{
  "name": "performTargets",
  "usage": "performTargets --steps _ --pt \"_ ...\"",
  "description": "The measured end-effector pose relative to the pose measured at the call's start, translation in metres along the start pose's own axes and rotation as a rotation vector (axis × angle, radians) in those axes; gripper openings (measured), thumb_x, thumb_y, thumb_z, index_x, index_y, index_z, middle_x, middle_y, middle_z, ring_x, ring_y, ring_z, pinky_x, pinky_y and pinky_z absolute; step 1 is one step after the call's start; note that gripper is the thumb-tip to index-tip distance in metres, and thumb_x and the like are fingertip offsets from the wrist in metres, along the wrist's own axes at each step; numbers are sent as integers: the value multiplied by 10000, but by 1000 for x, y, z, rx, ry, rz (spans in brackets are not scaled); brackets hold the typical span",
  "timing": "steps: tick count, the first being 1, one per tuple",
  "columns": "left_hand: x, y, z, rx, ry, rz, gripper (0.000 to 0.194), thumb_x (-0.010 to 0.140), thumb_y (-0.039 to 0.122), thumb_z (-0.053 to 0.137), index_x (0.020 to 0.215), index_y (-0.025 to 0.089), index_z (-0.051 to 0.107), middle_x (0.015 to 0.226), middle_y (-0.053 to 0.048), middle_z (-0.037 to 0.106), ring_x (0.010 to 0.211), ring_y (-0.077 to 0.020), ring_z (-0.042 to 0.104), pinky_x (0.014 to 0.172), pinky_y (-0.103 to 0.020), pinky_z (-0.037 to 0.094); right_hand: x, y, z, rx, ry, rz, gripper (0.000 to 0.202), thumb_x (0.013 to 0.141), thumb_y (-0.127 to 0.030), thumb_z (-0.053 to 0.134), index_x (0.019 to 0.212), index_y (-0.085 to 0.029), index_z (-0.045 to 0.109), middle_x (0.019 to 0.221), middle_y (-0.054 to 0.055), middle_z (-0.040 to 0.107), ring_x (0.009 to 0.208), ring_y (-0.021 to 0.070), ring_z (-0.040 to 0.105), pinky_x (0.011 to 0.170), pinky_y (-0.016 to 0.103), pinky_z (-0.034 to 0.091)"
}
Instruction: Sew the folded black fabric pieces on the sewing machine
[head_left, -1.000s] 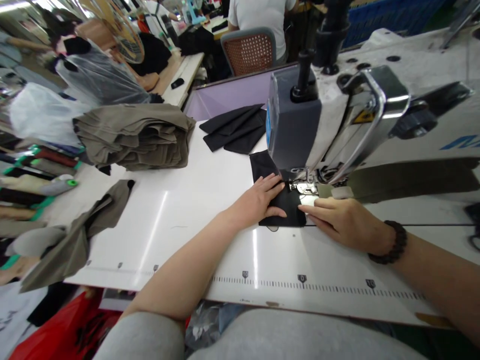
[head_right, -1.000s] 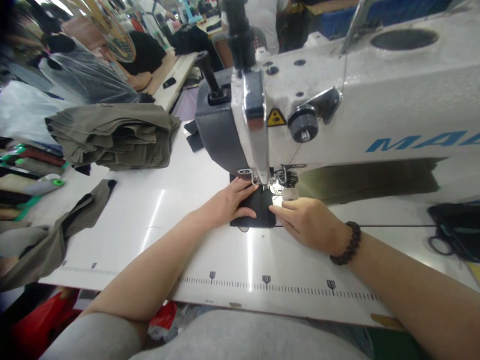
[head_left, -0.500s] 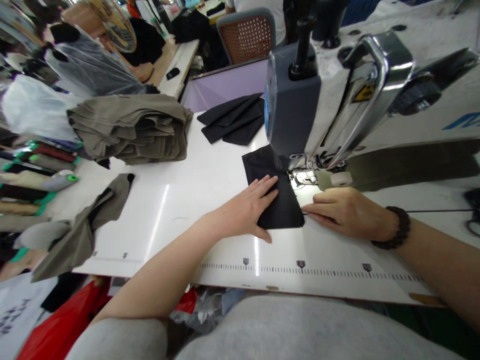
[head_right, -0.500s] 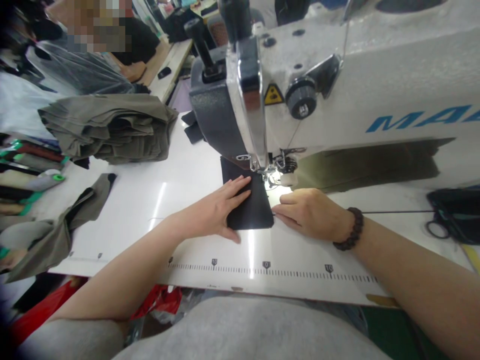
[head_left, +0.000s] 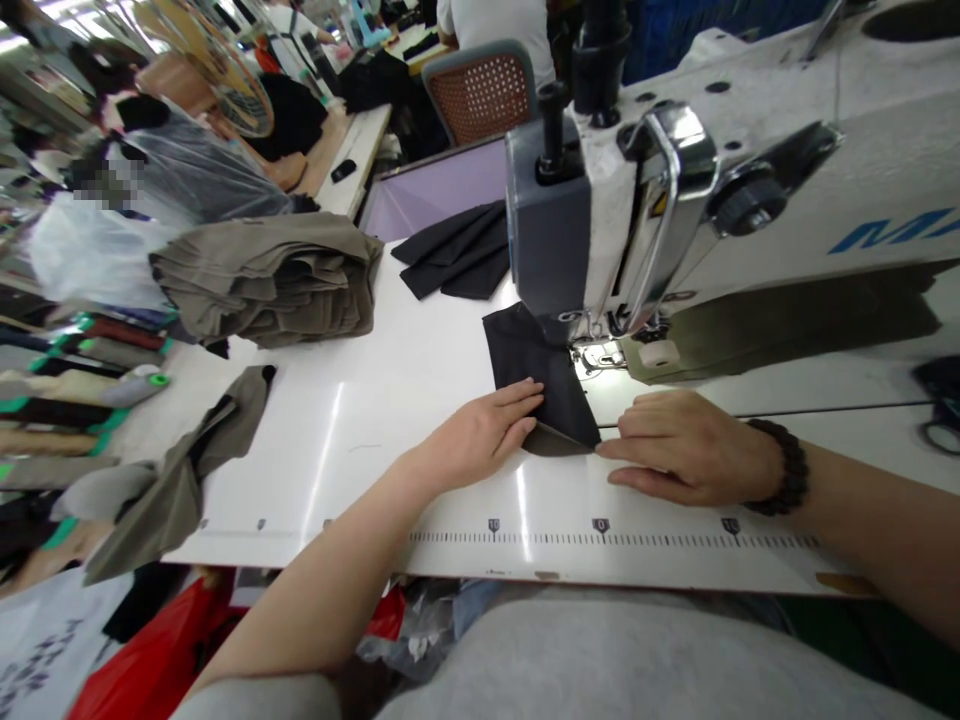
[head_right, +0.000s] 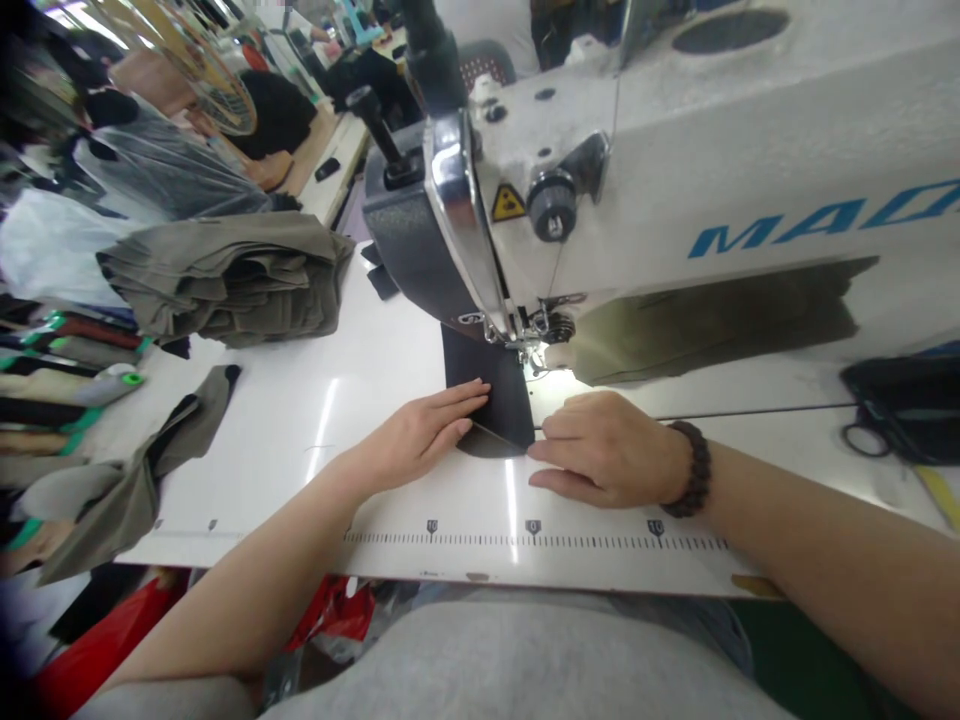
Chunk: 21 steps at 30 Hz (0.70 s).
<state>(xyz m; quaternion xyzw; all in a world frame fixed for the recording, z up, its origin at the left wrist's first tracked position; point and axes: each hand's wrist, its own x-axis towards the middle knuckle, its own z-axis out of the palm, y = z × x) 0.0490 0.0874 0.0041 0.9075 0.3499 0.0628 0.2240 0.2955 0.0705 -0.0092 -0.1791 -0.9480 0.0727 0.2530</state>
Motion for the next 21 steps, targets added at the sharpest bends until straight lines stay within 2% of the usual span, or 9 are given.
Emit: performTargets --steps 3,5,9,16,21 --pt "-2 -2 5 -7 53 -4 372 915 218 322 1217 68 478 1298 -132 476 1232 -188 415 1033 -373 368 2 -7 7 4 3 -45 295 890 -299 418 1021 -102 594 642 14 559 553 130 436 543 282 314" --pt "-3 -3 7 -11 90 -7 383 897 193 333 1251 91 440 1301 -128 474 1223 -190 427 1022 -388 382 2 -8 13 -34 -34 -3 331 893 -319 407 1078 -97 570 666 23 583 552 138 456 548 289 323" --pt "-5 -5 11 -57 137 -11 459 853 120 322 1311 139 354 1305 -111 470 1198 -183 455 1001 -389 407 0 -8 20 -146 -190 176 330 874 -357 444 1053 -122 591 696 40 621 574 157 520 561 298 335" --pt "-9 -10 17 -159 196 22 581 780 56 333 1345 183 293 1318 -97 449 1207 -186 437 1025 -415 374 3 -10 19 -244 -336 347 369 832 -450 497 1021 -150 596 672 34 618 588 177 557 536 292 299" --pt "-12 -11 20 -167 167 81 694 701 15 338 1363 204 250 1393 -93 340 1278 -210 339 1056 -452 322 3 -9 18 -274 -346 359 380 842 -437 488 1080 -150 564 687 31 628 591 170 555 530 286 272"
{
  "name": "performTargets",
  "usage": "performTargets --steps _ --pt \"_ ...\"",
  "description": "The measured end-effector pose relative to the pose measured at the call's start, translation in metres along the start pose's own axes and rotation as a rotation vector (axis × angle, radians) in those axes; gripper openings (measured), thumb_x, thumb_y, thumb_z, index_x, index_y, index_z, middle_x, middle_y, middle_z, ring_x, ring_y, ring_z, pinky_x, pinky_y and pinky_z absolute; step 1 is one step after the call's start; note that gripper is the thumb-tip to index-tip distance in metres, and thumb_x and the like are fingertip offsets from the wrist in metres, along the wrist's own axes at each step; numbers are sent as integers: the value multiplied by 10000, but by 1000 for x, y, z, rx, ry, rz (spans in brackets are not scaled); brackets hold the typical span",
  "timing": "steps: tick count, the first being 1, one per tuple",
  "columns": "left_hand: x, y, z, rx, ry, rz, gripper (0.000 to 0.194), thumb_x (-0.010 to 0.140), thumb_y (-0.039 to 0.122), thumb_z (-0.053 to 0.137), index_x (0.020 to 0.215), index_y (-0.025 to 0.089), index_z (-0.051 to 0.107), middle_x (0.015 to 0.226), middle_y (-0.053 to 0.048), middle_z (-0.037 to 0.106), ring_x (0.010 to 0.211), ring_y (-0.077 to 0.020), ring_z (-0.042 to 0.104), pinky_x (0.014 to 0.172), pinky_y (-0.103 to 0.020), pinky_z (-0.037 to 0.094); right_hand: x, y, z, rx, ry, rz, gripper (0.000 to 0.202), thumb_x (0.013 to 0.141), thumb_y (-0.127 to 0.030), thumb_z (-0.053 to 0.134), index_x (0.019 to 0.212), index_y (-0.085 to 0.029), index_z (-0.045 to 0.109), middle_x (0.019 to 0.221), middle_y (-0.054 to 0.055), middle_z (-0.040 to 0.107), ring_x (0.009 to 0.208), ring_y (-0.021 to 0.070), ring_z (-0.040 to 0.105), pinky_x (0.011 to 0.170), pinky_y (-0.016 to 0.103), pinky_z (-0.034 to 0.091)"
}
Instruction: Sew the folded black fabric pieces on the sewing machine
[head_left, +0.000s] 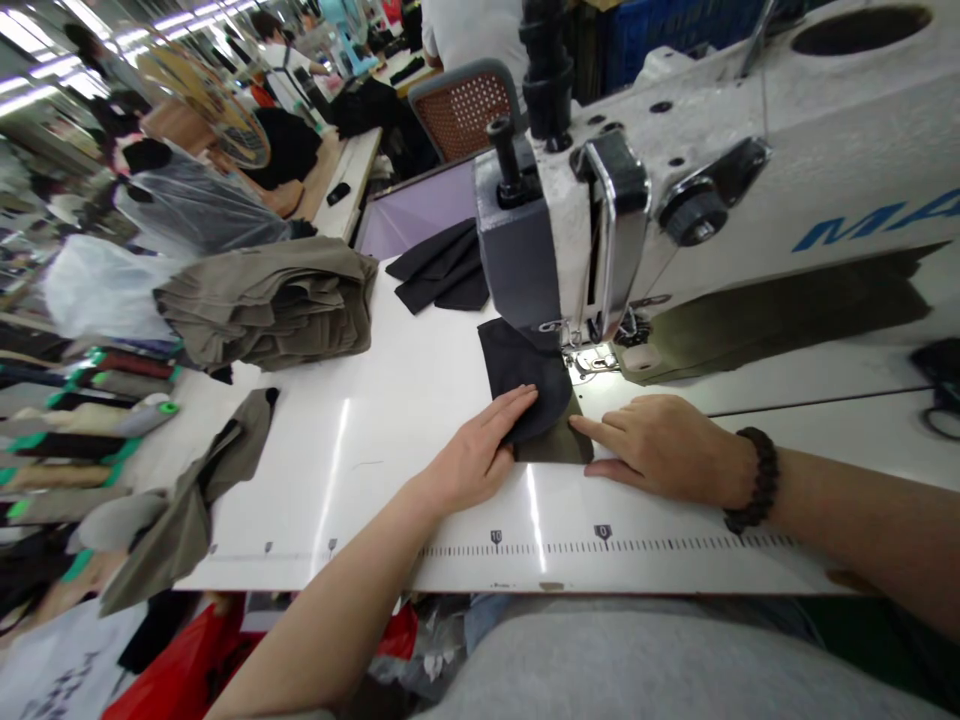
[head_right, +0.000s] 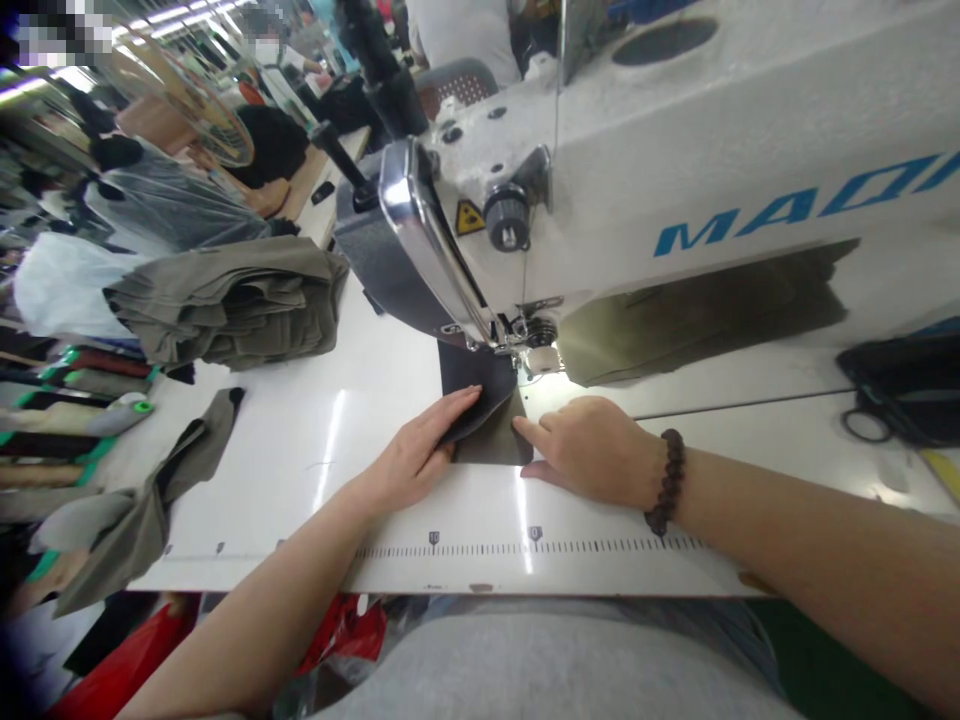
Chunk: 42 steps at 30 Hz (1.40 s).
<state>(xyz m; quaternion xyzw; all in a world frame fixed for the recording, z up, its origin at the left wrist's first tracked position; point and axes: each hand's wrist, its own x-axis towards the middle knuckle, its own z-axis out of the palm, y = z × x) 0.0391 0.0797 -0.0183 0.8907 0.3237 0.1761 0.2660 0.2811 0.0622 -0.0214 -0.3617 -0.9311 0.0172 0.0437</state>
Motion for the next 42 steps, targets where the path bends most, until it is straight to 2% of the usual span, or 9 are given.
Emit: performTargets --steps 5,12,19,25,29,38,40,42 --pt "1 6 1 51 -57 4 688 702 8 346 1356 198 252 1423 -101 281 1321 -230 251 1072 -476 284 2 -1 -2 38 -52 44 343 842 -473 466 873 -149 574 671 36 617 596 168 551 525 287 264" --pt "0 6 2 93 -76 34 675 713 9 332 1361 163 221 1429 -132 259 1341 -232 193 1074 -498 261 10 -9 -8 12 -157 179 523 831 -542 435 1109 -104 504 717 92 652 603 210 585 486 293 247" --pt "0 4 6 175 -152 63 659 691 23 362 1336 129 278 1429 -127 268 1358 -249 87 1073 -525 232 11 -10 -12 34 -197 207 476 828 -527 446 1056 -117 525 758 94 658 642 228 605 501 298 264" --pt "1 5 6 201 -164 72 619 702 34 363 1317 82 317 1421 -136 289 1359 -253 60 1082 -516 216 10 -10 -9 17 -186 198 523 822 -547 441 1103 -111 510 746 93 656 624 217 593 495 293 258" --pt "2 5 6 218 -179 67 590 719 45 357 1308 62 329 1415 -149 295 1357 -259 59 1079 -520 221 9 -9 -8 -9 -131 168 526 825 -545 435 1084 -96 522 698 93 647 572 203 571 480 296 256" --pt "0 5 8 255 -171 62 585 722 59 356 1306 43 329 1401 -169 315 1355 -260 84 1070 -515 246 10 -9 -8 -2 -153 186 510 817 -560 439 1045 -113 529 702 92 648 594 199 586 484 290 263" --pt "1 6 7 275 -162 62 552 749 104 383 1296 35 350 1391 -172 332 1349 -269 131 1068 -512 248 9 -9 -7 2 -141 190 510 814 -567 437 1029 -114 533 699 93 645 592 206 585 484 293 261" --pt "5 9 4 300 -153 70 503 813 234 430 1270 27 393 1364 -183 373 1328 -291 210 1067 -515 243 9 -9 -7 4 -132 190 505 819 -562 433 1028 -114 534 701 95 642 599 213 586 486 299 265"
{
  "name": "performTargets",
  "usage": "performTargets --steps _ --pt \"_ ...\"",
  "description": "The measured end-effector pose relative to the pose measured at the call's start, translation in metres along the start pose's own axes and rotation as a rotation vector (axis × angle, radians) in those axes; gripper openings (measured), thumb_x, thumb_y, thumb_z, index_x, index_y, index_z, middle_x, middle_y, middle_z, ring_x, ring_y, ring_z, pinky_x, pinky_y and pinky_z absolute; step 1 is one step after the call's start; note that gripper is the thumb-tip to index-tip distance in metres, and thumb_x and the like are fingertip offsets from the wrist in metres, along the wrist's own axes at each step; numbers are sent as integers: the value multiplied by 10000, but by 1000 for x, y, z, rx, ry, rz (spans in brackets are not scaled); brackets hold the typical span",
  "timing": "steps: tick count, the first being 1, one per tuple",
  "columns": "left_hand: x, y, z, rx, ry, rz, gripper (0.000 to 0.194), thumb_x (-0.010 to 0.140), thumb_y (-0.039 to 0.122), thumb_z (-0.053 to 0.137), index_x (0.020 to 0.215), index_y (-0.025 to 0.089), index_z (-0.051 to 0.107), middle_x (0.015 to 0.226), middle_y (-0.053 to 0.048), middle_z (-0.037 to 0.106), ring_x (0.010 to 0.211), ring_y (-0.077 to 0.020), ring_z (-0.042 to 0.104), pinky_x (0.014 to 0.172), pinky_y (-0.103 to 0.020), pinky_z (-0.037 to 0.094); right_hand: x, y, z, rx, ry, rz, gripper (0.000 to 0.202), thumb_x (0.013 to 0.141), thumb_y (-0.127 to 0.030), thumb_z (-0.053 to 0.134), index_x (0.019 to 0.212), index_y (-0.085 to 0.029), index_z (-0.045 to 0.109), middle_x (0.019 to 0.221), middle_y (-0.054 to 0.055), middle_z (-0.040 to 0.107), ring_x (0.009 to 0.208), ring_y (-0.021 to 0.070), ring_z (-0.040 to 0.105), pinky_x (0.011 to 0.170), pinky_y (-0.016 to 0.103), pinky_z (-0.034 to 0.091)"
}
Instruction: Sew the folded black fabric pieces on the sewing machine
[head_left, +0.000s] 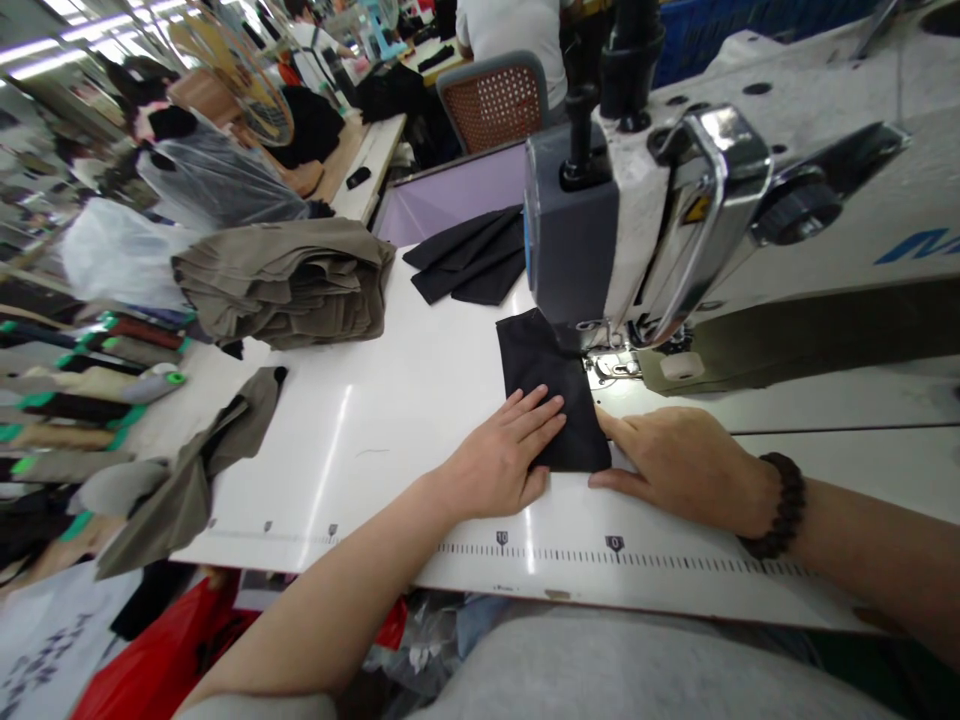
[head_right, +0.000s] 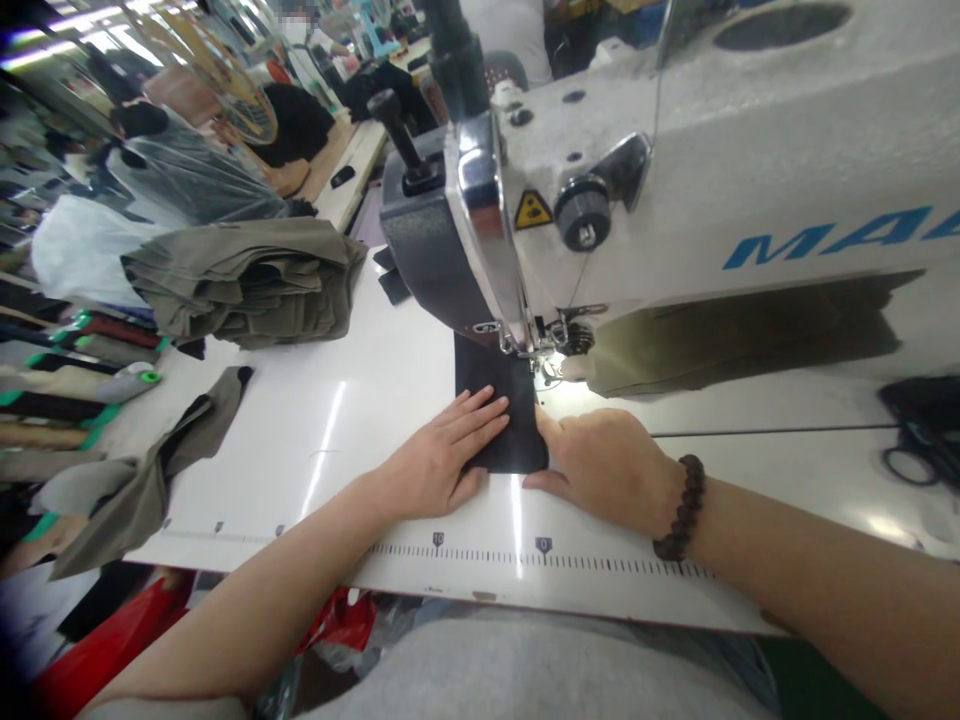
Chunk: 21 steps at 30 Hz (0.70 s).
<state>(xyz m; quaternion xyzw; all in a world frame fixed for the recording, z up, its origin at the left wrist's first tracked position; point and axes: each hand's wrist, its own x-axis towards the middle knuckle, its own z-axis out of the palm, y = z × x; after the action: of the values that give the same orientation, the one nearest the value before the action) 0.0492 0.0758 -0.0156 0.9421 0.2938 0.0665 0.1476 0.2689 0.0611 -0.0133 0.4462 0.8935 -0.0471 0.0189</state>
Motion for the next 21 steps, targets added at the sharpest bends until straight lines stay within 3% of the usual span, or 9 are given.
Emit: performTargets --steps 3,6,9,13,21 --pt "9 1 -10 29 -14 10 559 866 451 427 1216 18 467 1287 -192 466 1244 -291 376 1057 -476 277 -1 0 0 -12 0 -10 509 836 -552 409 1046 -106 535 703 98 639 611 218 589 492 306 274" --pt "20 1 -17 91 -39 3 503 909 432 359 1192 44 509 1244 -163 513 1130 -252 487 990 -405 377 -1 0 2 -31 10 -19 548 828 -571 408 1070 -95 532 689 94 636 594 212 582 489 300 276" --pt "26 1 -18 183 -60 9 444 918 383 366 1190 70 523 1276 -141 491 1066 -242 505 931 -379 416 -2 3 7 -30 74 -33 573 822 -567 423 1108 -80 517 688 89 637 580 199 572 489 296 279" --pt "28 2 -16 218 -68 6 488 873 434 453 1200 79 521 1286 -130 485 1032 -245 495 905 -368 425 -5 9 12 -12 152 -132 537 852 -521 407 1126 -72 510 669 63 627 576 183 560 502 299 288" --pt "28 4 -17 215 -85 -13 527 830 483 503 1208 116 527 1293 -107 483 1004 -250 487 873 -365 439 -9 21 6 7 222 -385 288 887 -367 420 827 -151 600 615 23 570 552 158 515 544 297 290"
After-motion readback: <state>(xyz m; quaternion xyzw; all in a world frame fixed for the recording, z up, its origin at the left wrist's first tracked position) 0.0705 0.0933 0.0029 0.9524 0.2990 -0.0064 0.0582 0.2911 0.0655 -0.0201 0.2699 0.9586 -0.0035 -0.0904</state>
